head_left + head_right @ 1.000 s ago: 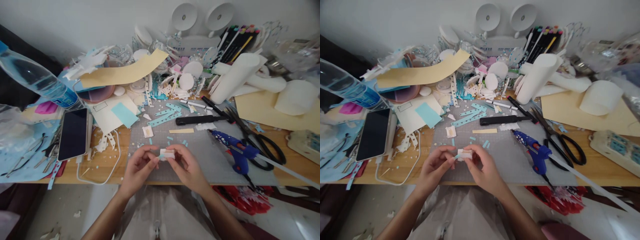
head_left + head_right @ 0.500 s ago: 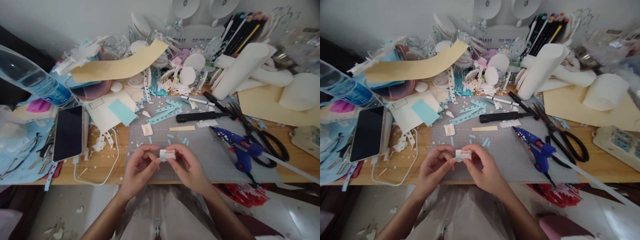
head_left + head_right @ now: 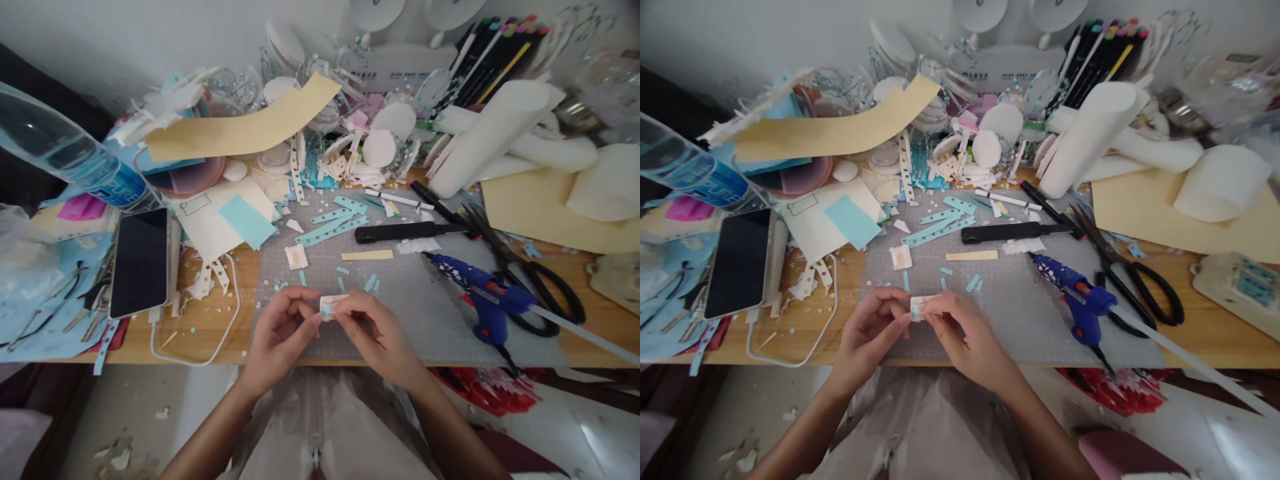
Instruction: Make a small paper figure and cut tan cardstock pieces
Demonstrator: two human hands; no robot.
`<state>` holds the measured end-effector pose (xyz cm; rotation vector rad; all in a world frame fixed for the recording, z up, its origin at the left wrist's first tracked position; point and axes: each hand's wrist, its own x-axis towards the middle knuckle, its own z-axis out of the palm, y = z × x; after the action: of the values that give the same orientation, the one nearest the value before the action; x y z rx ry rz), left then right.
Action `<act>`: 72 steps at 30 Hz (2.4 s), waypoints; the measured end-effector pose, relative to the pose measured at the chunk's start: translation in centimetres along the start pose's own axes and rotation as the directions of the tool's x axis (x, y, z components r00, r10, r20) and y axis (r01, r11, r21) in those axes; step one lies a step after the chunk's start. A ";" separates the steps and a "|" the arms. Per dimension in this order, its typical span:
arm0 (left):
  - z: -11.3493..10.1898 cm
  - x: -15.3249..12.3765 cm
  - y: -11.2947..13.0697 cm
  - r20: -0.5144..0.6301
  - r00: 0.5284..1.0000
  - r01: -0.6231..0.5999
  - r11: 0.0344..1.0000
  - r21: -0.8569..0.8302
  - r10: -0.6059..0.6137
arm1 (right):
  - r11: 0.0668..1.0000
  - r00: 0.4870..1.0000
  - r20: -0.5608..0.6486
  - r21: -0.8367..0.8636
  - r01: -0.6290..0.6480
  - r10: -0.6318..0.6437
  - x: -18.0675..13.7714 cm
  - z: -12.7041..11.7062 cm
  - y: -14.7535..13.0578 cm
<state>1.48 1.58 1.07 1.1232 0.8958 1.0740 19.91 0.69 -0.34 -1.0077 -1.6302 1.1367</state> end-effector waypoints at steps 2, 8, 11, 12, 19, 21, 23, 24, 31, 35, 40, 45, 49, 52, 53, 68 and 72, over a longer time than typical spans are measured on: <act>0.0 0.0 0.0 0.002 1.000 -0.002 1.000 -0.001 0.002 | 1.000 1.000 0.015 -0.009 0.008 -0.008 0.2 -0.1 -0.1; 0.1 0.1 0.0 -0.008 1.000 -0.002 1.000 0.008 0.002 | 0.999 0.999 0.046 -0.048 0.009 -0.007 0.2 -0.3 -0.1; 0.1 0.1 0.1 -0.010 1.000 -0.010 1.000 0.010 0.010 | 0.998 0.999 0.042 -0.063 0.008 -0.005 0.2 -0.3 -0.1; 0.1 0.1 0.1 -0.010 1.000 -0.012 1.000 0.011 0.012 | 0.998 0.999 0.040 -0.065 0.009 -0.007 0.2 -0.3 0.0; 0.1 0.1 -0.1 -0.005 1.000 -0.018 1.000 0.021 0.018 | 0.999 0.999 0.042 -0.050 0.003 -0.001 0.2 -0.2 -0.1; 0.1 0.1 -0.1 -0.002 1.000 -0.017 1.000 0.027 0.017 | 0.999 0.999 0.042 -0.052 0.008 -0.005 0.2 -0.2 -0.1; 0.1 0.1 -0.1 -0.001 1.000 -0.017 0.999 0.029 0.017 | 0.999 0.999 0.043 -0.051 0.003 -0.001 0.2 -0.3 0.0; 0.1 0.1 -0.1 -0.002 1.000 -0.015 0.999 0.030 0.016 | 0.999 0.999 0.044 -0.049 0.002 0.001 0.2 -0.3 0.0; 0.0 0.0 -0.1 -0.024 1.000 -0.013 0.999 0.042 0.014 | 0.999 0.999 0.032 -0.027 -0.018 0.018 0.1 -0.2 0.0; -0.1 -0.1 -0.1 -0.050 0.999 -0.003 0.998 0.061 0.006 | 0.999 0.999 0.022 -0.027 -0.038 0.039 0.2 -0.2 -0.2; 0.0 -0.1 0.0 -0.067 0.998 0.007 0.997 0.072 -0.002 | 0.999 0.999 0.009 -0.020 -0.046 0.046 0.2 -0.1 -0.3; 0.3 0.1 0.3 -0.071 0.997 -0.007 0.998 0.059 0.011 | 0.998 0.997 -0.042 0.005 -0.060 0.060 0.0 0.1 0.0; 0.3 0.2 0.3 -0.085 0.996 -0.006 0.998 0.063 0.011 | 0.999 0.997 -0.050 -0.002 -0.053 0.053 -0.1 0.2 0.1; 0.3 0.2 0.3 -0.084 0.996 -0.003 0.998 0.062 0.008 | 0.999 0.999 -0.026 -0.024 -0.045 0.045 0.1 0.1 0.0; 0.3 0.2 0.3 -0.084 0.996 -0.001 0.998 0.060 0.006 | 0.999 0.999 -0.016 -0.033 -0.039 0.039 0.1 0.0 -0.1; -0.2 -0.4 -1.0 -0.173 0.985 0.019 1.000 0.000 -0.019 | 0.998 0.998 -0.054 -0.048 -0.048 0.045 0.0 0.1 -0.1; 0.0 -0.3 -0.6 -0.165 0.986 0.024 1.000 0.020 -0.020 | 0.998 0.990 -0.120 0.005 -0.067 0.067 -0.3 0.4 0.3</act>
<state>1.55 1.24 0.47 1.0512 1.0505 1.1541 19.64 0.41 -0.75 -1.1163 -1.5099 1.0993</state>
